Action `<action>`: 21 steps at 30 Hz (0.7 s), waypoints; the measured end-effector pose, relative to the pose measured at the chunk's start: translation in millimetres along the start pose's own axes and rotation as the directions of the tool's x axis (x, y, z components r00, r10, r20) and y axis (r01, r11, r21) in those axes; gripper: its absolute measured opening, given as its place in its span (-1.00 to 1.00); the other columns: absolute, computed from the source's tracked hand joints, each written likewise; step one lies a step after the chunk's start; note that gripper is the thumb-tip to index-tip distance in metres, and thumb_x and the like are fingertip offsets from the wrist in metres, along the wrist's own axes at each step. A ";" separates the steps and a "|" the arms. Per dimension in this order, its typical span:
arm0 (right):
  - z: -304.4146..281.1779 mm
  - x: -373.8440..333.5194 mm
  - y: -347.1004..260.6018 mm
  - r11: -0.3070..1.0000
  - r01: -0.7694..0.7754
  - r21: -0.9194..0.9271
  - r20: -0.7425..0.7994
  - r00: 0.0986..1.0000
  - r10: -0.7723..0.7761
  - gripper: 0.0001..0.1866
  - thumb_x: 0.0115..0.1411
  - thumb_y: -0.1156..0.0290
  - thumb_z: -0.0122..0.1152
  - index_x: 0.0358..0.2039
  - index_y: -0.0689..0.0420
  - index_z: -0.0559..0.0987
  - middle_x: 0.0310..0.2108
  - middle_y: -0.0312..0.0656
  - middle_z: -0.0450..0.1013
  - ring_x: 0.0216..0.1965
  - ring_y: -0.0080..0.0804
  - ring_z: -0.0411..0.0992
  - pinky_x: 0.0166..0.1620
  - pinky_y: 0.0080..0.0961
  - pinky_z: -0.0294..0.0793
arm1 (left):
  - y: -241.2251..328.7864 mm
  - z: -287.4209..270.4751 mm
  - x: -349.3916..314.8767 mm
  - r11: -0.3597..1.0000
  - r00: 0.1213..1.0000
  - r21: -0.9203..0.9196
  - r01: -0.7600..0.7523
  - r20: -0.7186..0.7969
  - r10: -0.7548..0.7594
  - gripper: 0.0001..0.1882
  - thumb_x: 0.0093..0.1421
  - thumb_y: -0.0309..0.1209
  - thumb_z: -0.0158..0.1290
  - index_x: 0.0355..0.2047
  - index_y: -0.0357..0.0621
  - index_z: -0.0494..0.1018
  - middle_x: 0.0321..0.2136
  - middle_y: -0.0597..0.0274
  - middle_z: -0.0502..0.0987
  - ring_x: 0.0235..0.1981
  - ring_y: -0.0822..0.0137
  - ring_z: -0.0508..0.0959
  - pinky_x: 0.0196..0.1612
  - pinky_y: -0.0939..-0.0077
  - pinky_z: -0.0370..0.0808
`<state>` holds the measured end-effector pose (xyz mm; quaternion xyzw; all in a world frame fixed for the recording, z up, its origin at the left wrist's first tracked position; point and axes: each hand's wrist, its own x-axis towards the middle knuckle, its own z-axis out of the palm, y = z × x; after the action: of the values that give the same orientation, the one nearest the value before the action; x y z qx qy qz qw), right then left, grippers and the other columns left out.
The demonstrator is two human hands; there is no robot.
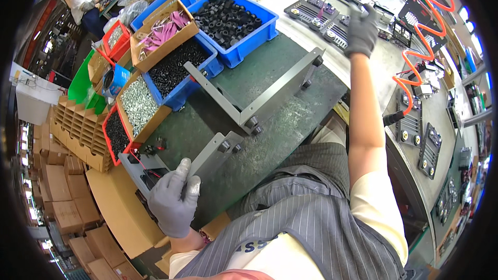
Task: Assembling and securing components within metal enclosures for solar inverters using an electric screwdriver.
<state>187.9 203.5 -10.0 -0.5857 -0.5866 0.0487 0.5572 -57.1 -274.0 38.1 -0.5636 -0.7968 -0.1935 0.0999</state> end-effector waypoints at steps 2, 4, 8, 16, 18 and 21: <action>14.3 23.7 92.2 0.932 -0.242 -0.270 0.016 0.967 0.255 -0.31 0.09 0.00 0.25 0.14 0.18 0.44 0.01 0.20 0.49 0.06 0.06 0.45 0.13 -0.19 0.37 | 0.4 1.2 0.7 1.000 1.000 -0.004 -0.011 -0.004 0.011 -0.66 0.17 -0.15 0.19 -0.08 0.05 0.62 -0.45 0.29 0.58 -0.49 0.22 0.56 -0.42 0.32 0.49; 33.3 22.6 174.3 0.768 -0.558 -0.315 0.040 0.800 0.598 -0.19 0.15 -0.20 0.04 0.22 0.20 0.40 0.22 0.22 0.31 0.28 0.05 0.27 0.25 -0.20 0.26 | 1.1 -0.8 0.9 1.000 1.000 0.007 0.007 0.000 -0.007 -0.66 0.16 -0.15 0.19 -0.08 0.05 0.62 -0.45 0.30 0.58 -0.50 0.22 0.56 -0.42 0.32 0.49; 52.3 29.6 253.3 0.849 -0.340 -0.404 0.513 0.685 0.518 -0.55 0.26 0.02 -0.02 -0.10 0.14 0.55 -0.28 0.07 0.50 -0.26 -0.10 0.46 -0.24 -0.26 0.41 | 3.7 -5.6 2.7 1.000 0.999 0.013 -0.017 -0.029 0.017 -0.64 0.14 -0.15 0.21 -0.07 0.08 0.61 -0.45 0.33 0.59 -0.50 0.27 0.57 -0.42 0.38 0.50; 12.2 -42.1 123.4 0.481 -0.683 0.549 0.516 0.730 0.448 -0.76 0.32 0.24 0.08 -0.36 0.16 0.51 -0.66 -0.30 0.38 -0.77 -0.64 0.27 -0.76 -0.71 0.11 | 3.7 -4.2 -0.1 1.000 0.999 -0.006 -0.008 -0.052 0.007 -0.62 0.07 -0.22 0.26 -0.08 0.03 0.62 -0.39 0.25 0.61 -0.44 0.22 0.57 -0.38 0.36 0.51; -13.0 -63.3 65.1 0.426 -0.658 0.621 0.585 0.751 0.308 -0.73 0.35 0.21 0.02 -0.31 0.16 0.53 -0.65 -0.30 0.39 -0.78 -0.67 0.23 -0.75 -0.72 0.07 | 2.5 -3.1 -0.2 0.998 0.996 0.038 -0.050 -0.068 0.052 -0.64 0.11 -0.21 0.23 -0.06 0.07 0.60 -0.37 0.33 0.60 -0.45 0.29 0.56 -0.41 0.39 0.50; -53.3 -88.5 -30.0 0.456 -0.595 0.662 0.623 0.775 0.106 -0.68 0.34 0.21 0.01 -0.12 0.19 0.55 -0.59 -0.31 0.43 -0.76 -0.71 0.22 -0.74 -0.75 0.05 | 2.1 -2.5 -1.6 0.999 0.999 0.004 -0.034 -0.031 0.035 -0.63 0.10 -0.23 0.24 -0.06 0.06 0.60 -0.36 0.31 0.60 -0.45 0.25 0.55 -0.40 0.36 0.50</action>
<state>179.6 96.8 -21.5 -0.3257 -0.4714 0.5889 0.5700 -54.8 -275.8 40.2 -0.5740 -0.7857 -0.1990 0.1168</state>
